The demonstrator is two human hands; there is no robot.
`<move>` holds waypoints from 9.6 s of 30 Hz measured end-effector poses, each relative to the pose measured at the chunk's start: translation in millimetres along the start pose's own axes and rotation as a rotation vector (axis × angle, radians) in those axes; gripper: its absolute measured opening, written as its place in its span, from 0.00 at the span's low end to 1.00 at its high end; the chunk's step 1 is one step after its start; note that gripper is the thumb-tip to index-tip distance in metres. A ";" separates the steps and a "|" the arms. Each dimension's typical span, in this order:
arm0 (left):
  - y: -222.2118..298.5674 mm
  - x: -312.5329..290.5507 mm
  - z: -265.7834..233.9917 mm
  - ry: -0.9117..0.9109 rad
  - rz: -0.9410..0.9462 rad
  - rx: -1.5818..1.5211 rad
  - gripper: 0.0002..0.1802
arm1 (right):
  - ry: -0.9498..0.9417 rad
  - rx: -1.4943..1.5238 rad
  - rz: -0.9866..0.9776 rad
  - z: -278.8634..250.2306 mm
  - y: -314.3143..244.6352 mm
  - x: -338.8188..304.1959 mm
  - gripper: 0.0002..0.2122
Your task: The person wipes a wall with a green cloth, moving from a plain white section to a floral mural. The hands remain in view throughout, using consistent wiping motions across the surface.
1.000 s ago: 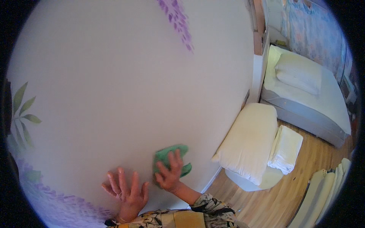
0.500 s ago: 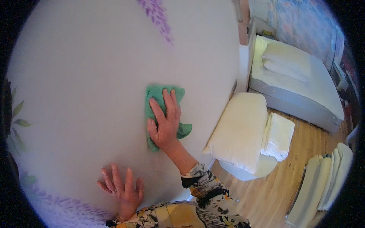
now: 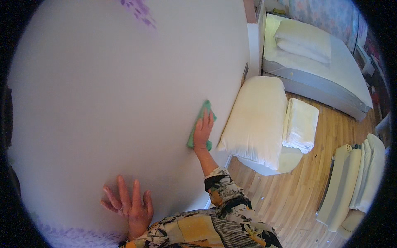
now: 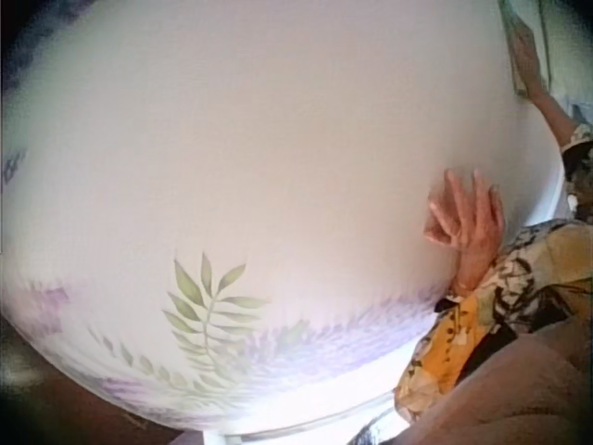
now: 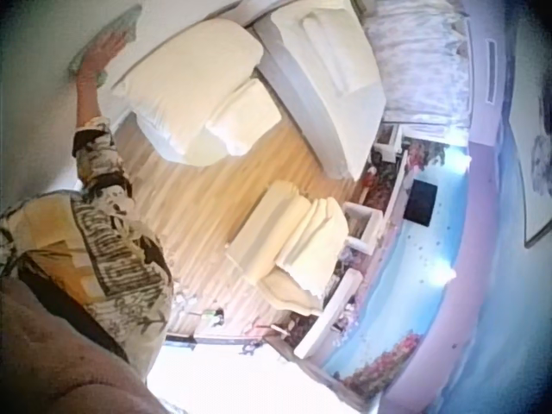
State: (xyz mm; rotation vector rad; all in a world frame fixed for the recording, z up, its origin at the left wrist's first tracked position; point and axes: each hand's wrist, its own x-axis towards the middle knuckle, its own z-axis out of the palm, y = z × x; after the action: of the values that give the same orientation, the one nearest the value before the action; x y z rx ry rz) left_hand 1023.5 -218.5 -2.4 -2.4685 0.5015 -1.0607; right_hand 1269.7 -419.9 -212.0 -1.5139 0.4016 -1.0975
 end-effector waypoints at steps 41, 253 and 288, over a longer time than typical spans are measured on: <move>46.6 88.3 38.5 0.232 -0.288 0.106 0.18 | -0.205 0.103 -0.886 -5.6 -203.5 94.8 0.20; 132.0 181.9 115.6 0.280 -0.182 0.175 0.21 | -0.037 0.043 -0.337 16.7 -29.8 190.3 0.24; 122.5 253.2 71.8 -0.110 0.113 -0.088 0.32 | -0.005 -0.011 -0.212 17.1 -21.7 184.5 0.24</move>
State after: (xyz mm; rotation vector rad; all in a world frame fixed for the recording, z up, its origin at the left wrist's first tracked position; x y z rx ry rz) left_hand 1220.7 -426.5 43.5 -2.5245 0.6576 -0.8707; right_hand 1369.1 -544.7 -115.1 -1.5957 0.2473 -1.2575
